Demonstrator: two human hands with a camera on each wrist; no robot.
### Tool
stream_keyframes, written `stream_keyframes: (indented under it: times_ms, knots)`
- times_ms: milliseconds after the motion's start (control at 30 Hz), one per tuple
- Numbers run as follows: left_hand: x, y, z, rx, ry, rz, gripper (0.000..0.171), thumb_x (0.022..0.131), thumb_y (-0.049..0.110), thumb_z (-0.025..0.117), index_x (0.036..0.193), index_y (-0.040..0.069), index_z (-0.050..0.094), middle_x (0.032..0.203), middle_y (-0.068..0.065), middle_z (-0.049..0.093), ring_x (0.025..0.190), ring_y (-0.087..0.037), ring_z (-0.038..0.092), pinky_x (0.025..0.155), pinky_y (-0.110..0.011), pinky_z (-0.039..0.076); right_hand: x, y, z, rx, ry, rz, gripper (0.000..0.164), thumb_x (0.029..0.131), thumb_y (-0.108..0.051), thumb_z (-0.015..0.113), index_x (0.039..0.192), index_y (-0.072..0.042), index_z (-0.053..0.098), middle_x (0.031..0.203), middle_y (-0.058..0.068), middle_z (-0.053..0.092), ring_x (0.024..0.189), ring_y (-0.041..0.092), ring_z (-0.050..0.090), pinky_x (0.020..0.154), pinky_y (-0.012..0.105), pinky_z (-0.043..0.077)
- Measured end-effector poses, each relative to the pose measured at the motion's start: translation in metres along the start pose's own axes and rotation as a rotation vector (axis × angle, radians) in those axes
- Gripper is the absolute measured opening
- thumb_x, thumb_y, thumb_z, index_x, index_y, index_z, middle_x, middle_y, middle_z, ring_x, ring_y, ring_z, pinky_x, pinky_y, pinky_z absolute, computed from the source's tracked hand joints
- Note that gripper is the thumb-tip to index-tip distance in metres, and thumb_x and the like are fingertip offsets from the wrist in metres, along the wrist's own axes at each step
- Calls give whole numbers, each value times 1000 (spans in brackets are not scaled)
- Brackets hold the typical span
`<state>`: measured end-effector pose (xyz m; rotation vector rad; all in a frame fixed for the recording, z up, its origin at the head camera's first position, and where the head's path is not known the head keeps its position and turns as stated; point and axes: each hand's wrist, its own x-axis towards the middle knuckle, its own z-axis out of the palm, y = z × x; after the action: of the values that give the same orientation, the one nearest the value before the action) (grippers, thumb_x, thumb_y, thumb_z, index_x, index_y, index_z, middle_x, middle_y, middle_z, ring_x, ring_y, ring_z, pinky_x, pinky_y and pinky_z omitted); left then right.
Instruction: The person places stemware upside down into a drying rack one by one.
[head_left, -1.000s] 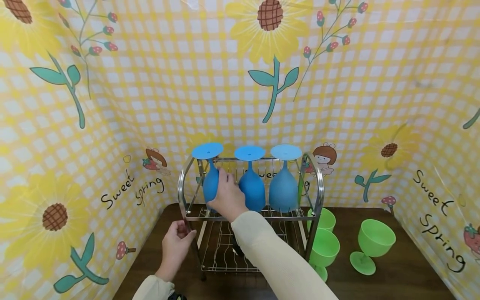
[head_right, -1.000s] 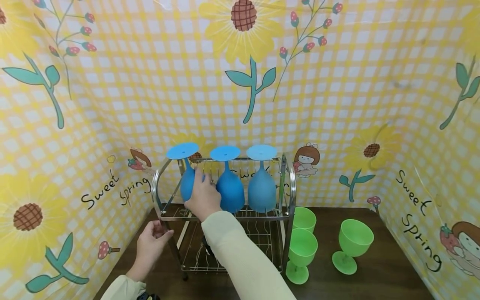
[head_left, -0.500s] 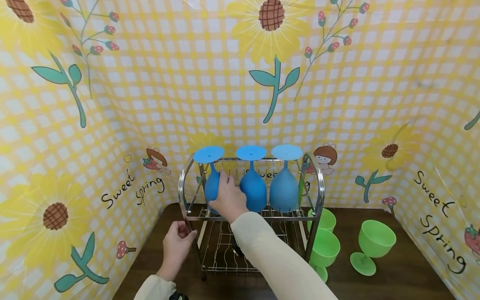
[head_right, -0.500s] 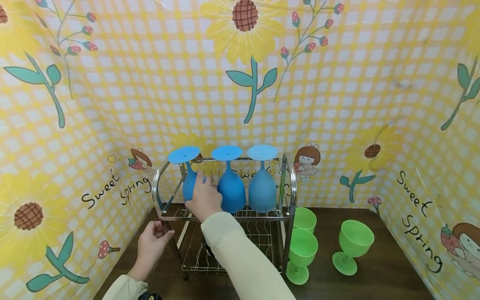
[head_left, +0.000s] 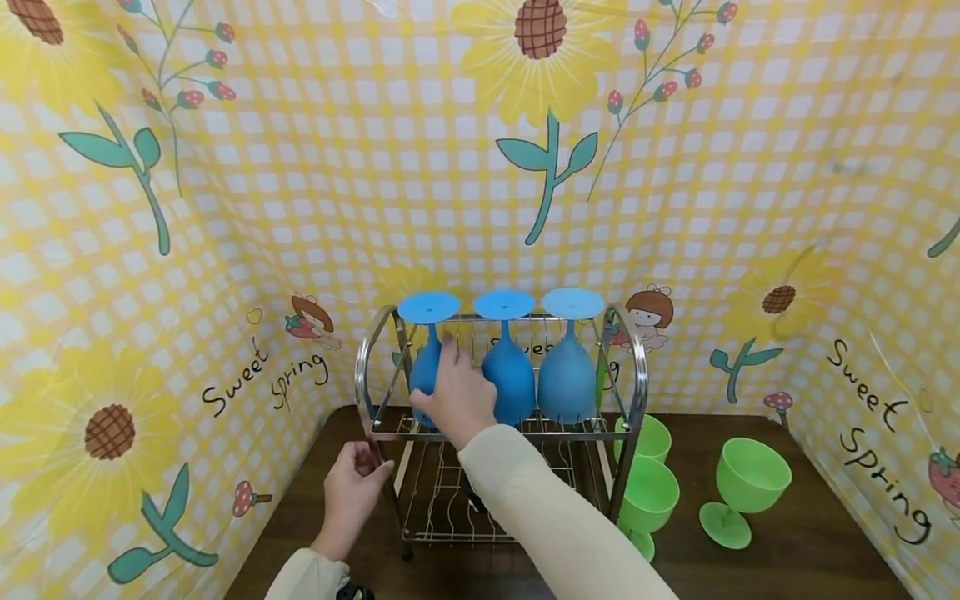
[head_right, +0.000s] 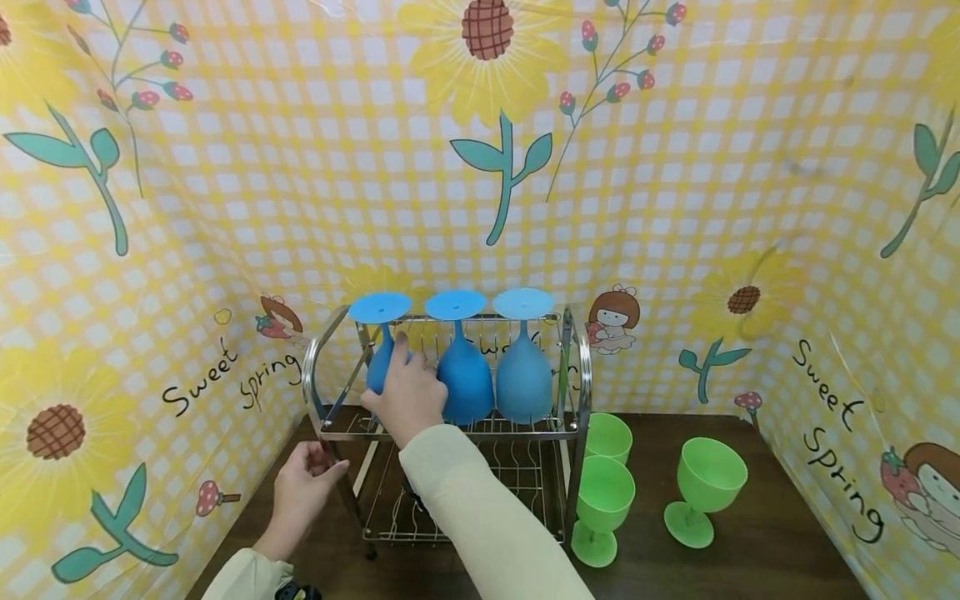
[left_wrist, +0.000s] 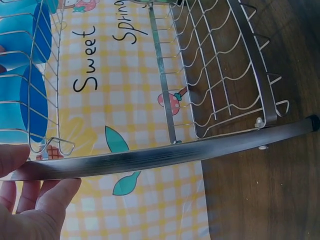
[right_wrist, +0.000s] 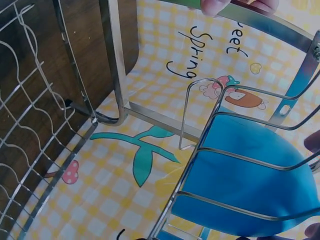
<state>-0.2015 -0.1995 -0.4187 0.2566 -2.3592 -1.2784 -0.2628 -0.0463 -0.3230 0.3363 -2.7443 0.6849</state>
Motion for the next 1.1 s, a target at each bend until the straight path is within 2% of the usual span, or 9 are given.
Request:
stream_keyframes:
  times_ms: [200,367,467,533,600,700,767,900,1100]
  knots:
    - [-1,0,0,13,12,12,26,78,1,75,93,-4,54,85,-15,64,77,-25,63,62,-23,47,-5,8,-8,35,46,-69,71,92,-40,60,149,-10,30,125,13,57,59,17,52,42,30,39]
    - [-2,0,3,-4,48,42,25,77,-2,74,95,-5,56,82,-13,63,70,-16,59,60,-22,45,-16,21,-19,95,149,-206,62,93,-31,60,146,-10,35,131,13,54,55,16,51,36,27,35]
    - [-4,-2,6,-31,73,62,26,78,-2,73,98,-6,57,83,-14,63,68,-9,56,59,-20,45,-27,30,-22,131,259,-329,59,91,-26,63,142,-8,42,133,14,52,80,22,62,43,30,46]
    - [-6,-3,7,-61,90,64,29,80,0,73,103,-6,57,86,-15,64,68,-3,55,59,-18,45,-35,37,-23,147,345,-443,57,87,-21,67,138,-4,46,132,18,51,103,29,59,57,36,55]
    - [-8,-3,7,-94,105,72,34,81,3,74,109,-6,56,91,-17,64,70,1,55,60,-16,45,-45,45,-23,142,432,-563,55,84,-18,69,133,-1,50,130,21,50,120,36,50,77,42,55]
    - [-10,-3,4,-133,114,79,38,83,6,73,115,-5,55,98,-18,63,75,5,55,63,-11,45,-59,55,-23,139,550,-708,45,89,-19,63,127,2,52,126,25,50,122,40,47,95,49,45]
    - [-12,-2,3,-141,111,83,39,84,6,73,117,-5,56,101,-19,63,77,7,53,65,-8,45,-69,61,-23,143,613,-762,38,94,-23,53,124,1,53,125,24,50,120,40,48,98,50,43]
    - [-15,-2,1,-142,113,81,39,83,4,73,117,-6,56,102,-19,63,78,10,51,68,-5,44,-89,74,-20,168,687,-809,35,100,-26,41,117,0,56,120,22,51,113,39,51,94,50,44]
    - [-17,-5,3,-119,134,136,39,81,2,74,115,-6,57,98,-19,65,76,8,53,64,-7,43,-112,106,-11,207,775,-822,30,98,-24,45,107,0,59,114,22,55,108,37,52,98,41,42]
